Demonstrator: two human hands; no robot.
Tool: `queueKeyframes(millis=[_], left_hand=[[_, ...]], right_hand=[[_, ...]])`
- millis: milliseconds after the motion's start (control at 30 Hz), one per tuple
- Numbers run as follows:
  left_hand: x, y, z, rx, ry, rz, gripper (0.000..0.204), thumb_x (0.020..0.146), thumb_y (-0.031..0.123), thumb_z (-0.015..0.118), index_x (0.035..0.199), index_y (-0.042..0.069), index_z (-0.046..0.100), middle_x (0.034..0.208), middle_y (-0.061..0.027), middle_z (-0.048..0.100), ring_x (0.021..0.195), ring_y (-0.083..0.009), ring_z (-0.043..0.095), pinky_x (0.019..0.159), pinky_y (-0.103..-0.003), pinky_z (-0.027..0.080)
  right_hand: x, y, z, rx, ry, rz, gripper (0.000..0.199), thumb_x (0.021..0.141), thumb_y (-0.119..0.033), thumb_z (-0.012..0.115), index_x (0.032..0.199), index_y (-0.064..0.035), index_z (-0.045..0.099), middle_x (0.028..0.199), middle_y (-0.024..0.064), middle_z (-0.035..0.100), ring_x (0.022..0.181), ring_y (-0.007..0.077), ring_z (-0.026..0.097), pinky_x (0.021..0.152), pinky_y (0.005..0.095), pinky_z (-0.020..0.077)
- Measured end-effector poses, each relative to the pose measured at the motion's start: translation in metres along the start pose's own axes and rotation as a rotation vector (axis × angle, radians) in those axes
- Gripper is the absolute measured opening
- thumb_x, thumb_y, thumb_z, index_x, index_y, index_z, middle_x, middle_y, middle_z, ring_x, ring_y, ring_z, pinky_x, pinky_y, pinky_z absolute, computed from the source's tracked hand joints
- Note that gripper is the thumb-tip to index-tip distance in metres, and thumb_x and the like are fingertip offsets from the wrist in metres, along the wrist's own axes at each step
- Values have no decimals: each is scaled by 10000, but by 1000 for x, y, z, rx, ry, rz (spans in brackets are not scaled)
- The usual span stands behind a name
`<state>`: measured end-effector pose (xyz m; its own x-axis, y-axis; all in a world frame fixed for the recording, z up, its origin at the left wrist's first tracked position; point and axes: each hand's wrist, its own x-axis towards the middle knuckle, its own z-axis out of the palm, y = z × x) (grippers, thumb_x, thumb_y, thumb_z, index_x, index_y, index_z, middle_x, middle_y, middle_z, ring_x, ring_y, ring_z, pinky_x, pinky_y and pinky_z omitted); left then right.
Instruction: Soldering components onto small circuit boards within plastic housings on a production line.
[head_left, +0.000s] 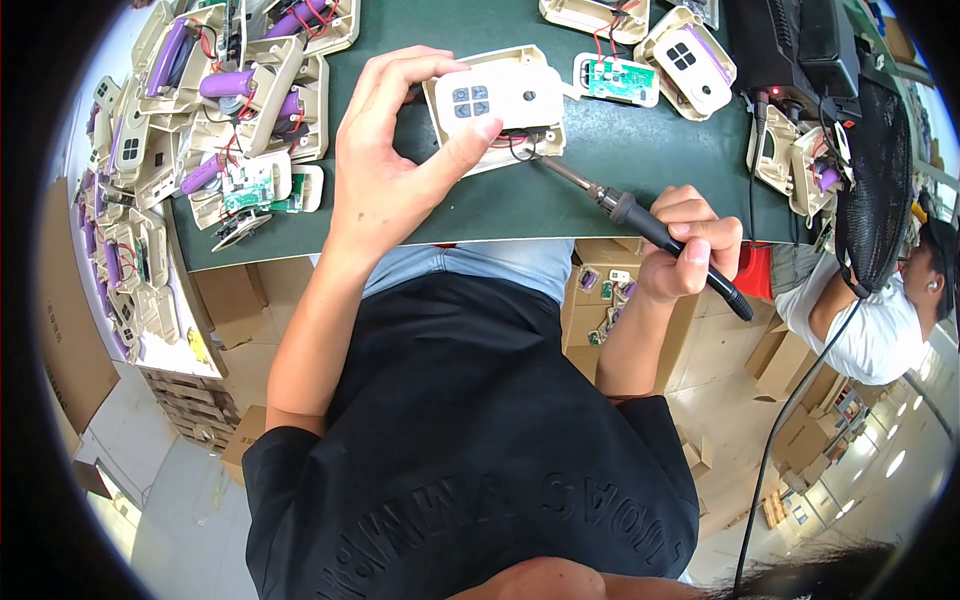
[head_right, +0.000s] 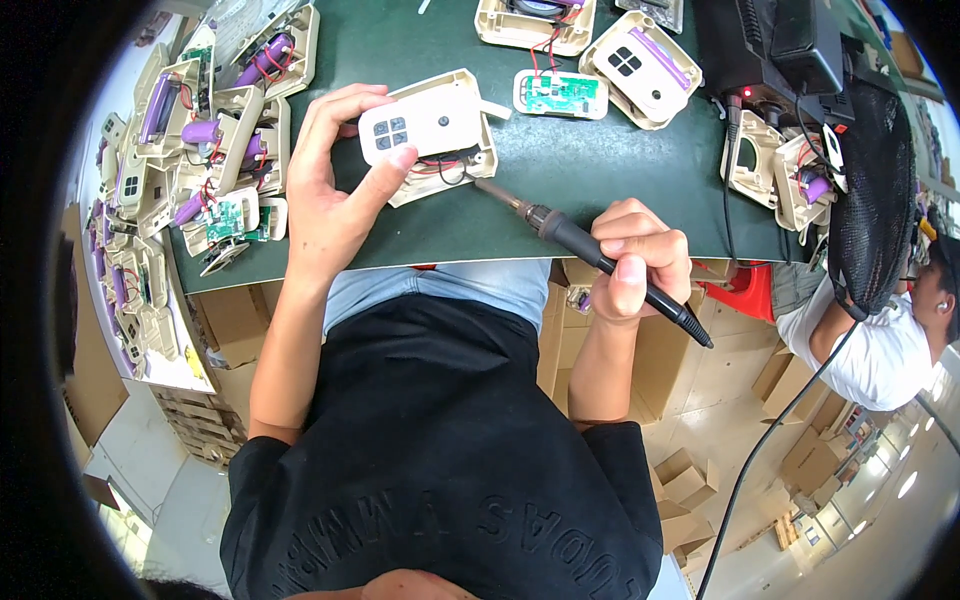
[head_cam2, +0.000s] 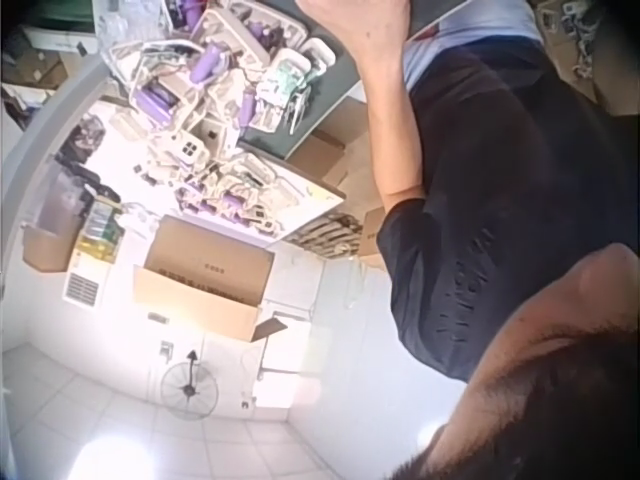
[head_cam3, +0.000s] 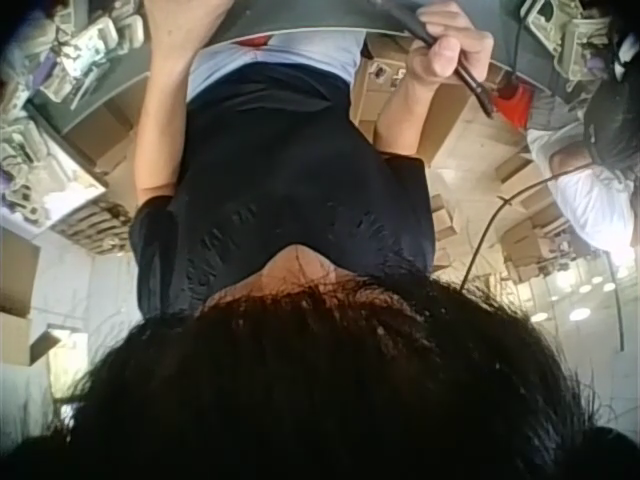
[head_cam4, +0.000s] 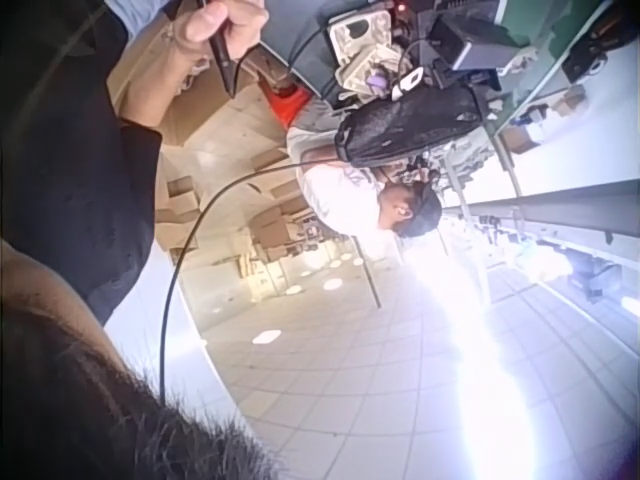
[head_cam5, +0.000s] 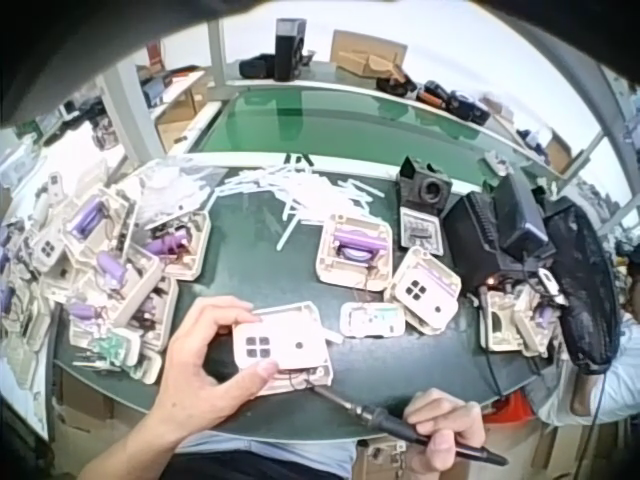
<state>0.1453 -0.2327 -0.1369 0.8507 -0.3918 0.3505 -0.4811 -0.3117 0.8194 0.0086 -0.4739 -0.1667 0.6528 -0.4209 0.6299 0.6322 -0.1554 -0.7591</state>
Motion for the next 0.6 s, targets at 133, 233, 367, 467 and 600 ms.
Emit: queueKeyframes(millis=[133, 233, 367, 467, 600], left_hand=[[0, 1, -1, 10, -4, 1, 426, 819, 220, 857, 1161, 36, 683, 1204, -118, 654, 1092, -231, 643, 935, -345, 512], [-1, -1, -1, -15, 4, -4, 427, 816, 219, 858, 1161, 37, 684, 1202, -119, 655, 1090, -232, 643, 938, -348, 512], [-2, 0, -1, -35, 5, -20, 429, 812, 212, 857, 1162, 36, 682, 1200, -121, 653, 1089, -234, 643, 949, -349, 511], [-2, 0, 1, -33, 5, -23, 434, 804, 209, 858, 1162, 39, 680, 1193, -121, 653, 1088, -240, 644, 962, -353, 508], [-2, 0, 1, -26, 4, -14, 442, 795, 213, 861, 1156, 37, 677, 1189, -123, 651, 1089, -250, 643, 972, -360, 506]], right_hand=[[1, -1, 0, 5, -3, 6, 189, 920, -116, 587, 823, -10, 464, 601, 144, 572, 481, 169, 461, 470, 330, 403], [2, -1, -3, 88, 15, 30, 172, 917, -105, 573, 824, -9, 463, 599, 141, 567, 484, 172, 462, 468, 329, 385], [3, -2, 0, 148, 11, 58, 162, 919, -100, 564, 827, -11, 465, 599, 137, 564, 493, 175, 467, 468, 323, 360], [4, -4, 11, 60, -60, 64, 181, 935, -153, 540, 839, -30, 448, 578, 126, 512, 491, 157, 395, 449, 319, 309], [6, -3, 18, -21, -123, 42, 197, 946, -155, 550, 844, -16, 454, 604, 139, 538, 497, 158, 414, 452, 324, 364]])
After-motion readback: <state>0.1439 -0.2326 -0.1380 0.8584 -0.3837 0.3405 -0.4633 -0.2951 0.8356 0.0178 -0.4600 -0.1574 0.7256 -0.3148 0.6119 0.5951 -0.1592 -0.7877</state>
